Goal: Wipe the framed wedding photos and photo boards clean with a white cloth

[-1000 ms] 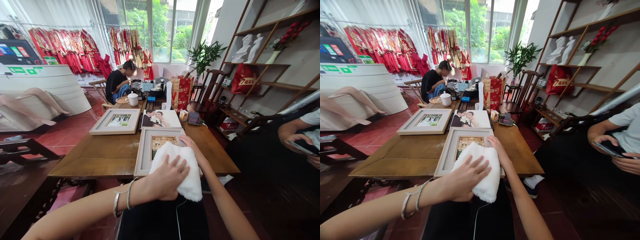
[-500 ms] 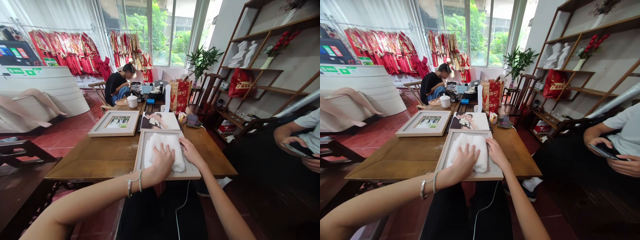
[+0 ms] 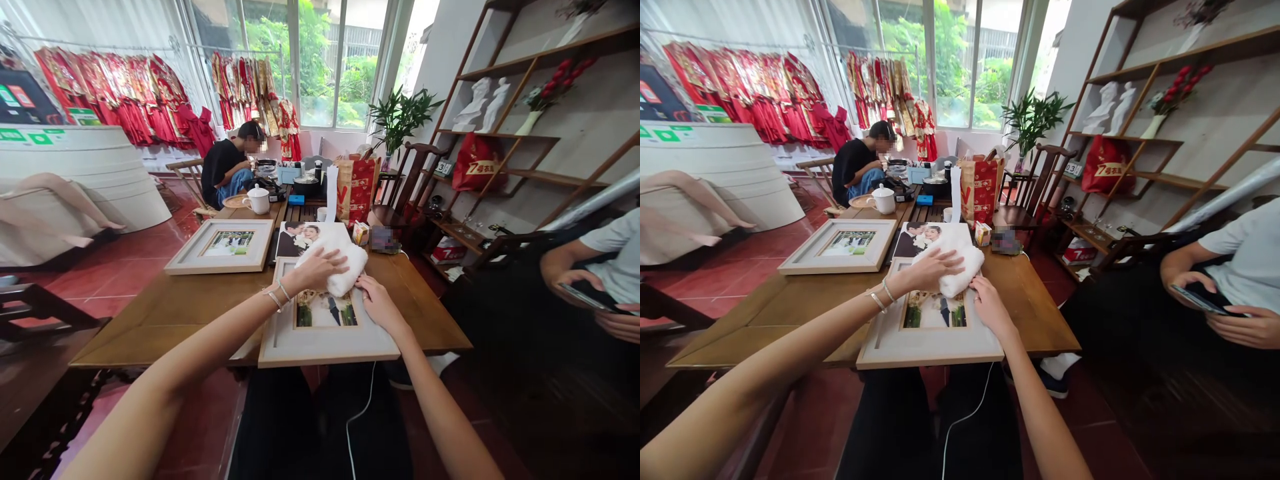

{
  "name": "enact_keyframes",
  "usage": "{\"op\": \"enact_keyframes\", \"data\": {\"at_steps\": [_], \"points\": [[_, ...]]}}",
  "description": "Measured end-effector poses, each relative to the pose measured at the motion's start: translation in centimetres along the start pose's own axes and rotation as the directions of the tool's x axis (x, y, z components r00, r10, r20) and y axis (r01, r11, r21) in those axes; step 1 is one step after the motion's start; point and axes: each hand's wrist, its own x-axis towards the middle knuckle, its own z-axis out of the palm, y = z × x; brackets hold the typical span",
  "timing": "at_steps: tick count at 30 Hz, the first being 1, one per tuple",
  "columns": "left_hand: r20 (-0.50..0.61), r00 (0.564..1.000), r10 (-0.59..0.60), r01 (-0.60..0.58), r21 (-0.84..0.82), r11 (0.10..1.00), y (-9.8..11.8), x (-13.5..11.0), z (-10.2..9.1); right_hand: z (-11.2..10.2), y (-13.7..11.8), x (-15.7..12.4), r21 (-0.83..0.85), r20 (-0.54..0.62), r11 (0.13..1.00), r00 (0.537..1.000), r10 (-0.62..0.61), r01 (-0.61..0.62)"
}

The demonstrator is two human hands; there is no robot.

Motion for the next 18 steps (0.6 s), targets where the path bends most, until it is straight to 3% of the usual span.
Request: {"op": "enact_keyframes", "data": {"at_steps": [3,6,8,11,14,18], "points": [[-0.007,0.995,-0.097,0.097,-0.004,0.995,2.3,-0.5,-0.8,0.0,0.0,0.1,0.024,-0.001,1.000,1.000,0.010,-0.009],[0.024,0.969,-0.247,0.246,0.020,0.969,6.2,-1.4,-2.0,-0.1,0.0,0.1,0.074,0.019,0.997,1.000,0.002,-0.004],[0.067,0.958,-0.279,0.277,0.036,0.960,9.2,-2.1,-2.8,-0.1,0.0,0.1,0.094,0.033,0.996,0.999,0.007,-0.010],[0.074,0.957,-0.282,0.275,0.093,0.957,13.7,-3.3,-3.8,-0.1,0.4,0.0,0.091,0.032,0.996,0.999,0.018,-0.021],[0.009,0.983,-0.183,0.181,0.095,0.979,17.4,-4.7,-4.5,0.0,1.6,0.0,0.108,0.032,0.994,0.999,-0.002,-0.001],[-0.021,0.992,-0.127,0.127,0.021,0.992,20.0,-6.1,-4.8,0.5,3.5,0.5,0.089,0.036,0.996,0.999,-0.034,0.030]]}}
